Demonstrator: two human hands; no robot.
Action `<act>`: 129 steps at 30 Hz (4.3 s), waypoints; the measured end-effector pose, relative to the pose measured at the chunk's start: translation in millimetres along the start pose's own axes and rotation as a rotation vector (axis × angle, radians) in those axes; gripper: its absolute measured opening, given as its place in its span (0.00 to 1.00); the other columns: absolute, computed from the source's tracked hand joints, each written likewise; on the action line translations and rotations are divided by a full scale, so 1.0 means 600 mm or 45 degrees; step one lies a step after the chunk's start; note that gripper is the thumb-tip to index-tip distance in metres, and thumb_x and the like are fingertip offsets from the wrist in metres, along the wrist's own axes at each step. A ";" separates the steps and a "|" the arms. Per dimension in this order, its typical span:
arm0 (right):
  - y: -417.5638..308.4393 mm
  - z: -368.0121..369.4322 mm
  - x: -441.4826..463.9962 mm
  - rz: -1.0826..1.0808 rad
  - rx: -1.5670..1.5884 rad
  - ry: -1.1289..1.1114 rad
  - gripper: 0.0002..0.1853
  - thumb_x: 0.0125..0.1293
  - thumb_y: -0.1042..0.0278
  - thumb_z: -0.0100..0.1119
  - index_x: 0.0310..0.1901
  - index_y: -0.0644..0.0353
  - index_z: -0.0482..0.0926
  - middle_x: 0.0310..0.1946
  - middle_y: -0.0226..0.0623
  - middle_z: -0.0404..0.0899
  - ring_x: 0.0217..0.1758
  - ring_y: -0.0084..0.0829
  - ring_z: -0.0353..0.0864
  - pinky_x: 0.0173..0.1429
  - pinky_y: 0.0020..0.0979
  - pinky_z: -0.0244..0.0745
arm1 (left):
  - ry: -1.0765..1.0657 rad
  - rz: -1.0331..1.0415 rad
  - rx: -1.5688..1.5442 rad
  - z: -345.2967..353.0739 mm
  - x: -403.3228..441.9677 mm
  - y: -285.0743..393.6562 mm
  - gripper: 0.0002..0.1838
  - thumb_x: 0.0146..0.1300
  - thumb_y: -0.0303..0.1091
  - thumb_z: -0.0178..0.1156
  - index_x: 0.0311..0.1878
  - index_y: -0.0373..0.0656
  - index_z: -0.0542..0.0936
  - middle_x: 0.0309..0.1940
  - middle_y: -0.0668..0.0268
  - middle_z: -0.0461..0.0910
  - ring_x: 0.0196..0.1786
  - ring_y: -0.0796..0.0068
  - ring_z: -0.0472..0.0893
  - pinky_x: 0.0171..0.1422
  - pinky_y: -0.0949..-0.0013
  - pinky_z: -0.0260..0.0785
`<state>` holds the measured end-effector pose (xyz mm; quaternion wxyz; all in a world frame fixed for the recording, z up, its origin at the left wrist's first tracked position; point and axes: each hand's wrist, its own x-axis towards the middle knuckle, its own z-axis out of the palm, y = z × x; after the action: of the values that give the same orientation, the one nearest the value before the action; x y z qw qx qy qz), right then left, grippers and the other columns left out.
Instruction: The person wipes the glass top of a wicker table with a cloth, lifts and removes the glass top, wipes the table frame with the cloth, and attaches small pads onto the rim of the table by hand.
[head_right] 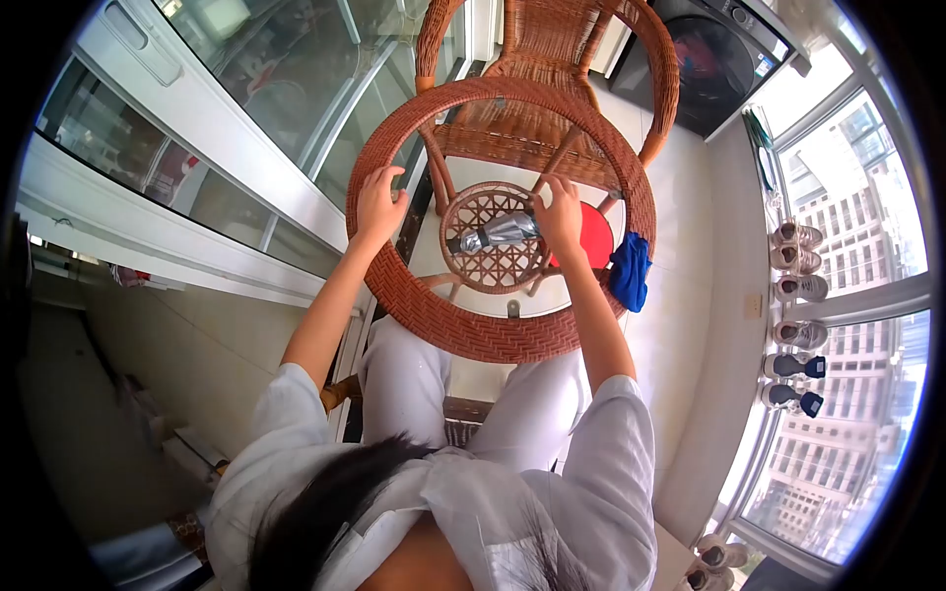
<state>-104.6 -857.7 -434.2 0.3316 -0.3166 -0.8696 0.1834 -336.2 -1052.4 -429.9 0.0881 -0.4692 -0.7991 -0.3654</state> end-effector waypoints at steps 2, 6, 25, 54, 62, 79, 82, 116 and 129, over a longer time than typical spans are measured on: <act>-0.006 0.085 0.064 0.005 0.203 -0.133 0.13 0.52 0.74 0.59 0.42 0.61 0.77 0.38 0.42 0.77 0.43 0.42 0.77 0.46 0.36 0.72 | -0.007 0.032 -0.045 0.035 0.053 -0.014 0.18 0.50 0.24 0.58 0.47 0.41 0.73 0.46 0.59 0.75 0.51 0.57 0.73 0.56 0.60 0.65; -0.085 0.217 0.179 0.068 0.482 0.024 0.11 0.51 0.76 0.56 0.37 0.62 0.81 0.31 0.46 0.80 0.35 0.45 0.79 0.41 0.36 0.74 | -0.153 -0.093 -0.326 0.117 0.169 -0.028 0.19 0.51 0.25 0.57 0.50 0.39 0.73 0.48 0.56 0.74 0.55 0.55 0.71 0.57 0.59 0.66; -0.133 0.289 0.224 -0.297 -0.073 -0.101 0.06 0.52 0.72 0.55 0.32 0.60 0.78 0.37 0.38 0.76 0.46 0.38 0.75 0.46 0.35 0.75 | -0.269 -0.428 -0.359 0.134 0.208 -0.049 0.13 0.51 0.27 0.57 0.41 0.34 0.79 0.37 0.52 0.81 0.44 0.59 0.80 0.50 0.64 0.71; -0.126 0.208 0.127 -0.221 0.378 -0.331 0.04 0.52 0.75 0.59 0.30 0.64 0.78 0.30 0.43 0.75 0.37 0.42 0.78 0.41 0.37 0.73 | -0.399 -0.291 -0.529 0.050 0.125 -0.060 0.09 0.59 0.29 0.56 0.42 0.38 0.80 0.37 0.61 0.82 0.41 0.71 0.81 0.48 0.71 0.72; -0.126 0.227 0.107 -0.511 0.005 -0.182 0.06 0.54 0.77 0.51 0.35 0.63 0.72 0.36 0.44 0.71 0.45 0.43 0.72 0.48 0.36 0.71 | -0.357 -0.319 -0.569 0.011 0.103 -0.074 0.09 0.56 0.28 0.56 0.38 0.37 0.80 0.34 0.59 0.82 0.39 0.68 0.82 0.46 0.69 0.73; -0.119 0.248 0.117 -0.490 -0.075 -0.090 0.03 0.59 0.75 0.50 0.34 0.64 0.71 0.35 0.45 0.69 0.43 0.45 0.70 0.45 0.39 0.69 | -0.443 -0.282 -0.612 0.047 0.082 -0.061 0.09 0.55 0.25 0.56 0.40 0.36 0.79 0.33 0.58 0.81 0.38 0.69 0.81 0.44 0.69 0.72; -0.120 0.241 0.117 -0.474 0.034 -0.014 0.03 0.60 0.75 0.50 0.35 0.64 0.71 0.35 0.44 0.70 0.42 0.45 0.71 0.45 0.39 0.69 | -0.425 -0.249 -0.607 0.055 0.085 -0.062 0.09 0.55 0.25 0.55 0.39 0.36 0.79 0.33 0.58 0.81 0.38 0.68 0.81 0.44 0.68 0.72; -0.169 0.187 0.112 0.753 1.747 -0.797 0.17 0.70 0.56 0.41 0.27 0.56 0.67 0.19 0.24 0.59 0.20 0.17 0.53 0.24 0.21 0.50 | -0.312 -0.337 -1.016 0.031 0.094 -0.005 0.11 0.62 0.29 0.57 0.47 0.40 0.78 0.37 0.67 0.80 0.38 0.80 0.79 0.39 0.75 0.72; -0.270 0.245 0.092 0.606 1.390 -0.572 0.09 0.63 0.65 0.56 0.35 0.64 0.77 0.28 0.35 0.80 0.22 0.20 0.76 0.27 0.19 0.68 | -0.356 -0.814 -1.088 -0.053 0.064 -0.098 0.06 0.60 0.29 0.60 0.38 0.38 0.75 0.33 0.65 0.80 0.37 0.76 0.81 0.40 0.73 0.76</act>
<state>-308.1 -955.1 -428.0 0.2051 -0.2405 -0.6048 0.7310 -411.6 -1064.3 -418.1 -0.3325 -0.2410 -0.6866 -0.6000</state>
